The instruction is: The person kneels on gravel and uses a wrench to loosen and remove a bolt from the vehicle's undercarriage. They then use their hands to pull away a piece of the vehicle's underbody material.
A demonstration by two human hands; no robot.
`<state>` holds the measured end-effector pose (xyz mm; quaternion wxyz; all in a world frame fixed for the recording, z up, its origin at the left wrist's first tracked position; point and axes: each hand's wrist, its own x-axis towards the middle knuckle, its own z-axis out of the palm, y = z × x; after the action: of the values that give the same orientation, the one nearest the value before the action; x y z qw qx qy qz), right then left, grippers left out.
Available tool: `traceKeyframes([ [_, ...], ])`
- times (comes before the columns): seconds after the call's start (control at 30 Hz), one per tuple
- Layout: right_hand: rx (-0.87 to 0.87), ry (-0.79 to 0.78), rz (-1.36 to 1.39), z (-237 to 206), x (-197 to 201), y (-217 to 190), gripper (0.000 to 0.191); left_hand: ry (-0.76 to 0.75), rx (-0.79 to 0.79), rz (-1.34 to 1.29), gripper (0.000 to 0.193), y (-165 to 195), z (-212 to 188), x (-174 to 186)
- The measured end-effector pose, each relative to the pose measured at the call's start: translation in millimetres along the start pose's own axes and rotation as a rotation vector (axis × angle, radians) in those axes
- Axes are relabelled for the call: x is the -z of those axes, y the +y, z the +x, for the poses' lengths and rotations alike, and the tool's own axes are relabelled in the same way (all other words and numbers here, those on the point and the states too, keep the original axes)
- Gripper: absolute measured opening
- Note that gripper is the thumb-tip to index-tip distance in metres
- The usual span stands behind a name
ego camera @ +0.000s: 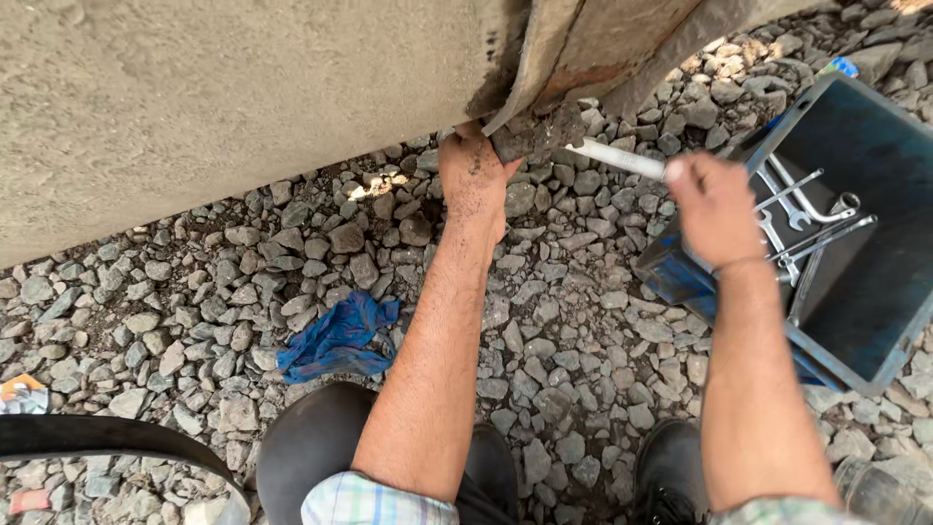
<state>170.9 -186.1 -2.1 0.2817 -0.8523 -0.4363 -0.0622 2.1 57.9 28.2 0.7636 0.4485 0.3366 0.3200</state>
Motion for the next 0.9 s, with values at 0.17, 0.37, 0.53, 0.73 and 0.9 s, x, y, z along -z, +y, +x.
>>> traceKeyframes([
  [0.17, -0.646, -0.751, 0.530, -66, -14, -150, 0.032, 0.079, 0.118, 0.046, 0.046, 2, 1, 3],
  [0.37, -0.269, -0.903, 0.975, -64, -82, -204, 0.041, 0.055, -0.025, 0.371, 0.046, 7, 0, 10],
  [0.53, -0.656, -0.825, 0.509, -72, -26, -76, 0.024, 0.025, 0.095, 0.175, 0.063, 9, 0, 4],
  [0.73, -0.278, -0.135, 0.130, -1, 23, 3, 0.035, 0.015, 0.077, 0.093, 0.059, 7, 0, -2],
  [0.9, -0.459, -0.453, 0.225, -35, 23, -106, 0.027, 0.024, 0.021, 0.064, 0.054, 4, 0, -1],
])
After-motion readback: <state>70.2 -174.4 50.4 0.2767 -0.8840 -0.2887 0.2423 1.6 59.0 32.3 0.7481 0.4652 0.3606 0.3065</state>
